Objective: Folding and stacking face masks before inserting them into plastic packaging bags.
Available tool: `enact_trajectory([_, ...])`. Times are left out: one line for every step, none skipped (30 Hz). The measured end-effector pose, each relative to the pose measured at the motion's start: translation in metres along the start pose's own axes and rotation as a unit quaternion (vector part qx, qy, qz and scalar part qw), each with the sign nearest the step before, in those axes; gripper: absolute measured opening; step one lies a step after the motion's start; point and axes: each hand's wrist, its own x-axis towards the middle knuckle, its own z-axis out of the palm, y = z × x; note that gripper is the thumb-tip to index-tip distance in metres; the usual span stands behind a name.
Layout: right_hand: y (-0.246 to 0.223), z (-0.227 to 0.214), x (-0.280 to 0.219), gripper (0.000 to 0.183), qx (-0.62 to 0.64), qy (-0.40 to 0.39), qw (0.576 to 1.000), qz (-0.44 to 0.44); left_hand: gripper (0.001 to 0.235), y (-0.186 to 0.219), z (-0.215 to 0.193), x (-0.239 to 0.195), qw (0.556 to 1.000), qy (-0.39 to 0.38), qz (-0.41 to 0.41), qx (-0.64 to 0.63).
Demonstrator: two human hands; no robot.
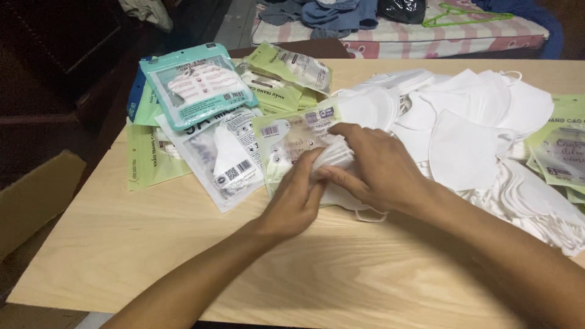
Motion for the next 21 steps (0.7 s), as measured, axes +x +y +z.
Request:
enact_trajectory([-0.002,-0.004,0.0,0.071,0.001,0.036,0.999,-0.027,0.042,-0.005,0.0,0.001,1.0,0.014,0.022,0.012])
enact_trajectory([-0.002,-0.005,-0.003,0.071,0.001,0.036,0.999,-0.025,0.042,-0.009,-0.001,0.0,1.0,0.013,0.021,0.012])
enact_trajectory([-0.002,-0.006,-0.006,0.072,-0.017,0.045,0.997,-0.056,0.041,-0.013,-0.002,-0.001,0.999,0.022,0.019,0.014])
enact_trajectory([-0.002,-0.007,-0.009,0.072,-0.036,0.054,0.994,-0.086,0.04,-0.017,-0.003,-0.003,0.999,0.031,0.017,0.017])
enact_trajectory([0.001,0.001,-0.012,0.072,-0.036,0.053,0.994,-0.086,0.04,-0.018,0.0,-0.003,0.999,0.031,0.016,0.016])
enact_trajectory([0.004,0.009,-0.016,0.075,-0.038,0.027,0.995,-0.089,0.043,-0.02,0.003,-0.002,0.999,0.014,0.022,0.028])
enact_trajectory([0.007,0.016,-0.018,0.078,-0.041,0.003,0.995,-0.093,0.046,-0.021,0.006,-0.001,0.999,-0.002,0.029,0.04])
enact_trajectory([0.005,0.011,-0.019,0.078,-0.042,0.003,0.995,-0.093,0.046,-0.017,0.004,0.0,0.999,-0.003,0.03,0.04])
enact_trajectory([0.003,0.008,-0.019,0.076,-0.037,-0.02,0.995,-0.094,0.039,-0.012,0.003,0.0,0.999,-0.005,0.032,0.035])
enact_trajectory([0.001,0.004,-0.019,0.075,-0.031,-0.044,0.994,-0.094,0.034,-0.008,0.002,0.0,0.999,-0.007,0.034,0.03])
enact_trajectory([0.0,0.0,-0.019,0.075,-0.031,-0.043,0.994,-0.095,0.034,-0.01,0.002,0.001,0.999,-0.007,0.033,0.031])
enact_trajectory([-0.001,-0.004,-0.018,0.073,0.02,-0.064,0.996,-0.051,0.033,-0.013,0.001,0.001,0.999,-0.002,0.033,0.018])
enact_trajectory([-0.002,-0.008,-0.018,0.072,0.071,-0.085,0.994,-0.007,0.033,-0.015,0.001,0.002,0.999,0.002,0.032,0.004])
enact_trajectory([0.0,-0.009,-0.016,0.072,0.072,-0.084,0.994,-0.007,0.033,-0.012,-0.002,0.001,0.999,0.002,0.032,0.005])
enact_trajectory([0.003,-0.01,-0.017,0.054,0.145,-0.058,0.988,0.009,0.03,-0.009,-0.003,0.0,0.999,0.023,0.03,-0.033])
enact_trajectory([0.006,-0.011,-0.017,0.036,0.218,-0.032,0.975,0.025,0.028,-0.006,-0.004,-0.001,0.996,0.044,0.029,-0.071])
enact_trajectory([0.003,-0.011,-0.021,0.036,0.219,-0.034,0.975,0.027,0.028,-0.005,-0.002,-0.002,0.996,0.043,0.026,-0.072])
enact_trajectory([-0.001,-0.011,-0.026,0.045,0.3,-0.027,0.951,0.073,0.027,-0.004,-0.001,-0.004,0.993,0.058,0.016,-0.099])
enact_trajectory([-0.004,-0.011,-0.03,0.056,0.378,-0.02,0.918,0.117,0.027,-0.004,-0.001,-0.005,0.989,0.074,0.006,-0.124])
enact_trajectory([-0.01,-0.01,-0.032,0.056,0.379,-0.022,0.918,0.119,0.027,-0.002,0.001,-0.005,0.989,0.074,0.004,-0.126])
enact_trajectory([-0.016,-0.01,-0.034,0.059,0.421,-0.006,0.894,0.152,0.026,0.0,0.003,-0.006,0.987,0.09,-0.01,-0.131])
